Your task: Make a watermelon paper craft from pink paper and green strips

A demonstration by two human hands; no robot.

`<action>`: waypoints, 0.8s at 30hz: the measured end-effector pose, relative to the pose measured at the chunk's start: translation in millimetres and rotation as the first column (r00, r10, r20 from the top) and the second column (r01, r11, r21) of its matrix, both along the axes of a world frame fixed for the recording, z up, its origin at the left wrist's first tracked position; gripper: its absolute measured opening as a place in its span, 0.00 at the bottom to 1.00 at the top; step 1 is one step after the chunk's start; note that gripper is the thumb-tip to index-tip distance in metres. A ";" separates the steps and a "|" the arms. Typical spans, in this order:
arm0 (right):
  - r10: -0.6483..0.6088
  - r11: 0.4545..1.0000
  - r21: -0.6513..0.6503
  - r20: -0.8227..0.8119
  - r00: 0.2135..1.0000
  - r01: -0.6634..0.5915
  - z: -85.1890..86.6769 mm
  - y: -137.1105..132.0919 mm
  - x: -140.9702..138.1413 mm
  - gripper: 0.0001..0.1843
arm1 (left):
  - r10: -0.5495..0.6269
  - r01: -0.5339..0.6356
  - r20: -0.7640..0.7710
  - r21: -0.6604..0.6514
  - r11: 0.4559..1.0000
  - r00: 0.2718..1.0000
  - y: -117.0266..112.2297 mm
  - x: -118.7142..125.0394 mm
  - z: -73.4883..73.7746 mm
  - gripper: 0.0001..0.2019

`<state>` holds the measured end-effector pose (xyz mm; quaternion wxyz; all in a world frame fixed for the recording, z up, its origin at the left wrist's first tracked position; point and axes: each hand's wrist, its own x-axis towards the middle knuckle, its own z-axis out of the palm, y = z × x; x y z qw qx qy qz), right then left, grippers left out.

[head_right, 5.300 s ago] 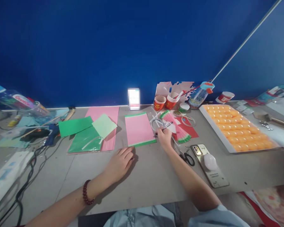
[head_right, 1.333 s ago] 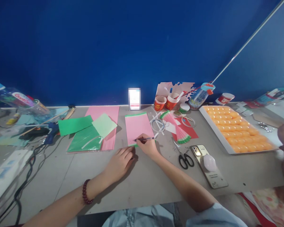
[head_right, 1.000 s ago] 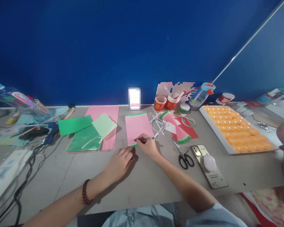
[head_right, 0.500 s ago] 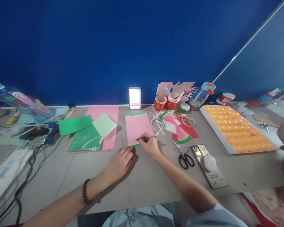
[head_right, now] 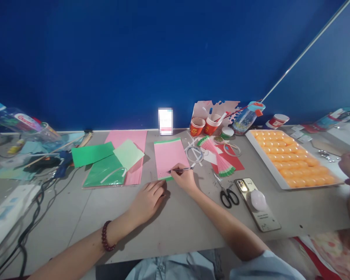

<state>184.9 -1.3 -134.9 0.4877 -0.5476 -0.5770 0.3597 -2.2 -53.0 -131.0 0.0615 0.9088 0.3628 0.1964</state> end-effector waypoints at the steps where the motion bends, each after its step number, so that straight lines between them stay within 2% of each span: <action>1: 0.001 1.000 -0.001 0.002 1.000 -0.001 0.2 -0.1 0.0 0.04 | -0.003 0.003 -0.002 0.002 1.000 1.000 -0.1 0.1 0.5 0.10; 14: -0.055 0.998 0.013 -0.059 0.997 0.056 2.2 2.4 5.6 0.04 | 0.002 -0.002 -0.016 0.008 1.000 1.000 -0.3 -0.1 0.7 0.10; 24: -0.047 0.999 -0.003 -0.031 0.998 0.047 -0.9 3.5 7.4 0.04 | 0.000 0.001 -0.025 0.021 1.000 1.000 -0.7 0.3 3.2 0.09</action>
